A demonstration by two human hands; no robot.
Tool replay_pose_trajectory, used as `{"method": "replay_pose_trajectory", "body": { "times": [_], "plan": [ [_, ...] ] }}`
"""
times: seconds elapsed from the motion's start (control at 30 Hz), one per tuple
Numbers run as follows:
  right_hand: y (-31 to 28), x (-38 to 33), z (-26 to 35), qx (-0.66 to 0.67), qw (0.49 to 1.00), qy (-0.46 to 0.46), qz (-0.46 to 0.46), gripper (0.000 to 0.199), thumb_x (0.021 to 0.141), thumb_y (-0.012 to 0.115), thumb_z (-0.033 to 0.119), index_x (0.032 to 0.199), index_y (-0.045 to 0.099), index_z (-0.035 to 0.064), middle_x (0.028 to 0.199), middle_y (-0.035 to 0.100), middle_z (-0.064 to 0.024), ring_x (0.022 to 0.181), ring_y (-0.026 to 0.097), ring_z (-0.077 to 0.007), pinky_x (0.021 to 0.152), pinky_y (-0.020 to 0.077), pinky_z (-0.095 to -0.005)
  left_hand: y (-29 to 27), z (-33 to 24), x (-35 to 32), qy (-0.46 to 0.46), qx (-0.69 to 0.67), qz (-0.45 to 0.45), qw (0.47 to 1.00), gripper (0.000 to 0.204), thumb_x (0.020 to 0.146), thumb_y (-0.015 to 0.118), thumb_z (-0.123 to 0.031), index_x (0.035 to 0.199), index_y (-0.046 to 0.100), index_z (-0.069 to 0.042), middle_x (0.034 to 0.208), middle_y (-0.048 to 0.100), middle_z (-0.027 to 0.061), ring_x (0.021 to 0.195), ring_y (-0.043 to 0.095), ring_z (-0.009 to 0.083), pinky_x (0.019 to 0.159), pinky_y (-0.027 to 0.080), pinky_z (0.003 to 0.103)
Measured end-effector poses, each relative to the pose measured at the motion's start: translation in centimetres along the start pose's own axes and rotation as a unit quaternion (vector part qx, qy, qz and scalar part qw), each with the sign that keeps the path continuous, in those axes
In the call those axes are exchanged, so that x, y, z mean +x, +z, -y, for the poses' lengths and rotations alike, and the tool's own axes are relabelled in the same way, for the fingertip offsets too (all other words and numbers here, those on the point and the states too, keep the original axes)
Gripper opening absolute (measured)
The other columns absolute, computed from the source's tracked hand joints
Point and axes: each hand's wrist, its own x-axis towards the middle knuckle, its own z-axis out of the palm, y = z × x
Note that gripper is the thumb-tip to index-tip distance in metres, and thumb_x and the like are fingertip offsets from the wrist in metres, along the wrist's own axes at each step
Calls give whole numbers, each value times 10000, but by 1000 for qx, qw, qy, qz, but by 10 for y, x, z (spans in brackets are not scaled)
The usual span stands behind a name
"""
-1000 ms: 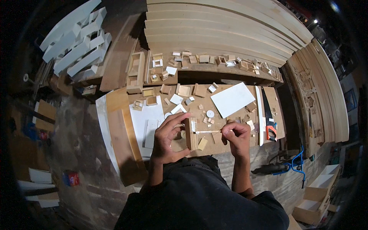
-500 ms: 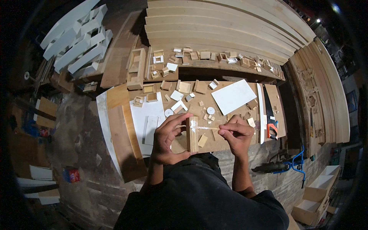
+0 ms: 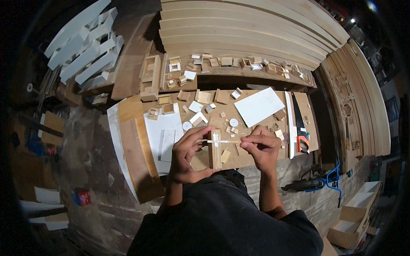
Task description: The person sands the edges of wooden blocks using sandpaper and then applies glue from a jar to the edge of a wood piece with a thin stick.
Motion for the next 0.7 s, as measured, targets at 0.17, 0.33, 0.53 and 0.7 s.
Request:
{"method": "replay_pose_trajectory", "body": {
  "times": [0.17,0.33,0.53,0.7],
  "plan": [
    [-3,-5,-2,36,999,20,-9,178,741,846,-18,912,805,8,745,678,-55,661,559,-94,581,400,-224,1,3,-3,2,-32,-19,999,948,605,886,2,1448,457,67,1432,479,214,1300,548,298,1077,512,439],
    [3,-4,0,6,999,33,-31,184,732,850,-13,908,807,16,730,683,-61,653,565,-105,576,404,-234,3,1,-4,2,-21,-14,1000,947,601,887,3,1445,461,66,1416,488,206,1299,547,299,1079,513,443],
    [-10,-3,2,0,999,-37,37,191,728,856,-11,911,806,11,756,674,-53,655,556,-96,565,390,-230,5,-1,-3,-1,-17,-19,1000,945,592,887,5,1438,470,67,1405,492,199,1294,548,295,1069,519,447],
    [-6,-2,-4,19,999,4,-40,198,727,853,-18,917,804,10,737,658,-37,647,541,-89,564,382,-222,7,-2,-4,-10,-24,-9,1000,942,588,885,10,1434,476,69,1407,490,197,1296,544,290,1063,523,443]
  ]
}}
